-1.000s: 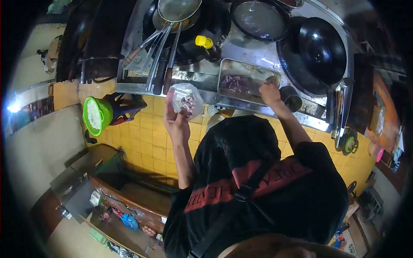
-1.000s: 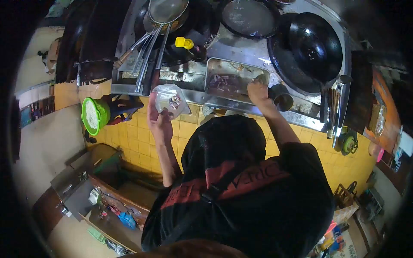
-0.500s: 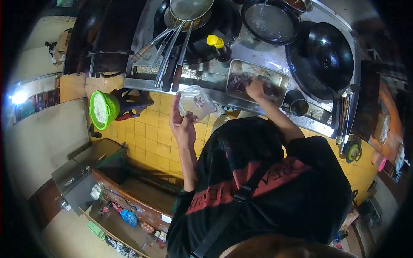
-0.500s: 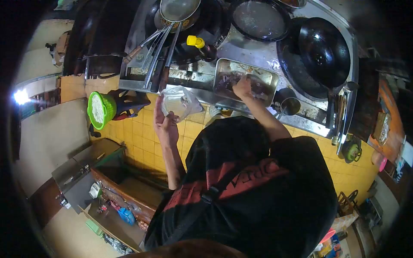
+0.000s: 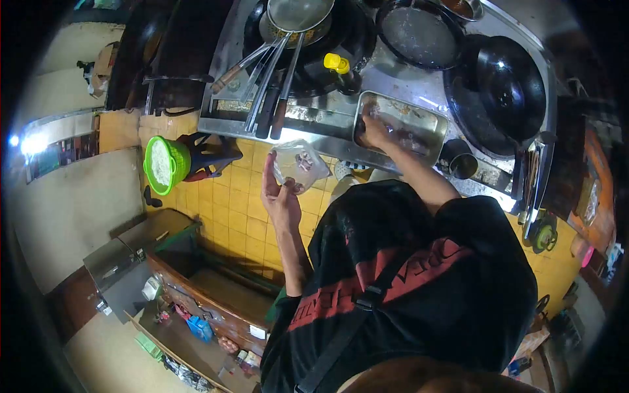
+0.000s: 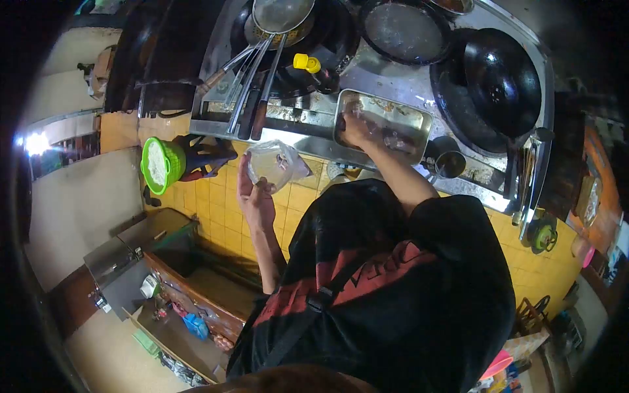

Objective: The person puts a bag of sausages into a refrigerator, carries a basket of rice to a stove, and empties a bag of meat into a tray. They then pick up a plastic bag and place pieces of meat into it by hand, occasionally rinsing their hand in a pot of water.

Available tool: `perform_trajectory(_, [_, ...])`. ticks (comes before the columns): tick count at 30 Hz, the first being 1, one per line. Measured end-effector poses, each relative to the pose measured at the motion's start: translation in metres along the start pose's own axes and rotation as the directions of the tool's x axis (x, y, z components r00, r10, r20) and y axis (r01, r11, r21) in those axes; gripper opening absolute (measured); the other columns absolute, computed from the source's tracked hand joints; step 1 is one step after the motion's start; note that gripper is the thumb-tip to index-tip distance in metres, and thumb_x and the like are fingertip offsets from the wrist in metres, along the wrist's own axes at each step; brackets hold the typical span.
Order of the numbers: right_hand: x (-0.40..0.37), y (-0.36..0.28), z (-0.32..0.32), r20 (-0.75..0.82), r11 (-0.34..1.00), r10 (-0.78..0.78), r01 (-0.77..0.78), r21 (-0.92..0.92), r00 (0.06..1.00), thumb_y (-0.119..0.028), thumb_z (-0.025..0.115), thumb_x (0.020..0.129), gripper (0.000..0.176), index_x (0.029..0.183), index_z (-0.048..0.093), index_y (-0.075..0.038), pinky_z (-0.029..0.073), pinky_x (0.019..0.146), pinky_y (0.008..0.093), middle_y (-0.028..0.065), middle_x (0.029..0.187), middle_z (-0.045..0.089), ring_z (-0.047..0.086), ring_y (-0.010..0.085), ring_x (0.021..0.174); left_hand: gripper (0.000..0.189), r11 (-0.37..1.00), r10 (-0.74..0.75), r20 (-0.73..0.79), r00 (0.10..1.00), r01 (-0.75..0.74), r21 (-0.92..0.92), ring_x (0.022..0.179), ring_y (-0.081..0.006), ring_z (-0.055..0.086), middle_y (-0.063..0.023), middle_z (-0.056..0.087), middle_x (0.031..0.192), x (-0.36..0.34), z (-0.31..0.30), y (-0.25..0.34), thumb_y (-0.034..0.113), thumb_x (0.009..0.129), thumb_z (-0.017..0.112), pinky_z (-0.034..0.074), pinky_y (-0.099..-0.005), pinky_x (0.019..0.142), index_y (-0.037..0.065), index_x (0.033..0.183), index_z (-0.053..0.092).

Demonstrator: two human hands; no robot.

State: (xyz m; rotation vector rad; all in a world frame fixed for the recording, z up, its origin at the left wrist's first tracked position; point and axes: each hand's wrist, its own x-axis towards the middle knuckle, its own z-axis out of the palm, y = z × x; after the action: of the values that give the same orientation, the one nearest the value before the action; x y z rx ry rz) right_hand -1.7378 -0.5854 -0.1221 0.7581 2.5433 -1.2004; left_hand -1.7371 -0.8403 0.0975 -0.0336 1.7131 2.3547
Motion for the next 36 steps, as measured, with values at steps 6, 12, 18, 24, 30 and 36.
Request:
perform_trajectory(6, [0.005, 0.032, 0.010, 0.185, 0.963, -0.239, 0.257, -0.077, 0.953, -0.023, 0.065, 0.073, 0.039, 0.108, 0.060, -0.006, 0.049, 0.081, 0.0431, 0.0203, 0.098, 0.065, 0.063, 0.0371, 0.093, 0.065, 0.999, -0.034, 0.015, 0.999, 0.034, 0.008, 0.128, -0.0249, 0.042, -0.0142, 0.041, 0.142, -0.002, 0.005, -0.001, -0.013, 0.074, 0.053, 0.034, -0.0387, 0.107, -0.002, 0.137, 0.039])
perform_trajectory(12, [0.008, 0.036, 0.001, 0.237, 0.953, -0.284, 0.300, -0.038, 0.929, -0.025, 0.068, 0.073, 0.032, 0.100, 0.066, -0.008, 0.051, 0.073, 0.0413, 0.0179, 0.088, 0.068, 0.066, 0.0319, 0.081, 0.065, 0.999, -0.037, 0.077, 0.996, 0.037, -0.004, 0.129, -0.0240, 0.041, -0.0140, 0.039, 0.143, 0.004, 0.012, -0.002, -0.014, 0.074, 0.051, 0.034, -0.0383, 0.107, -0.002, 0.137, 0.039])
perform_trajectory(18, [-0.005, 0.044, -0.035, 0.161, 0.959, -0.219, 0.181, 0.218, 0.962, -0.017, 0.063, 0.083, 0.023, 0.103, 0.064, -0.006, 0.049, 0.057, 0.0347, 0.0091, 0.078, 0.065, 0.061, 0.0182, 0.068, 0.065, 0.998, -0.026, 0.080, 0.996, 0.021, 0.059, 0.130, -0.0249, 0.039, -0.0138, 0.038, 0.144, 0.005, 0.017, 0.003, -0.010, 0.075, 0.048, 0.032, -0.0369, 0.107, -0.002, 0.139, 0.037])
perform_trajectory(24, [-0.038, 0.032, -0.083, 0.338, 0.218, -0.095, -0.312, 0.925, 0.936, -0.016, 0.058, 0.086, 0.013, 0.095, 0.060, -0.006, 0.040, 0.047, 0.0280, 0.0037, 0.076, 0.060, 0.056, 0.0150, 0.060, 0.066, 0.995, -0.099, 0.073, 0.992, 0.098, 0.016, 0.129, -0.0209, 0.040, -0.0115, 0.038, 0.144, 0.008, 0.019, 0.004, -0.016, 0.073, 0.047, 0.036, -0.0341, 0.104, -0.002, 0.137, 0.039])
perform_trajectory(30, [-0.048, 0.015, -0.103, 0.324, 0.116, -0.011, -0.321, 0.940, 0.946, -0.021, 0.062, 0.087, 0.012, 0.093, 0.062, -0.011, 0.042, 0.049, 0.0292, 0.0017, 0.077, 0.061, 0.058, 0.0163, 0.062, 0.066, 0.997, -0.077, 0.110, 0.991, 0.075, 0.020, 0.129, -0.0222, 0.040, -0.0132, 0.039, 0.143, 0.012, 0.020, -0.003, -0.016, 0.072, 0.047, 0.033, -0.0348, 0.105, -0.002, 0.136, 0.041])
perform_trajectory(36, [-0.048, 0.006, -0.110, 0.172, 0.074, -0.039, -0.169, 0.983, 0.984, -0.019, 0.060, 0.086, 0.011, 0.090, 0.063, -0.009, 0.042, 0.051, 0.0284, 0.0027, 0.083, 0.062, 0.059, 0.0168, 0.068, 0.065, 0.998, -0.032, 0.116, 0.993, 0.025, 0.061, 0.129, -0.0244, 0.041, -0.0126, 0.041, 0.141, 0.010, 0.021, -0.005, -0.010, 0.072, 0.048, 0.032, -0.0378, 0.108, 0.000, 0.136, 0.040])
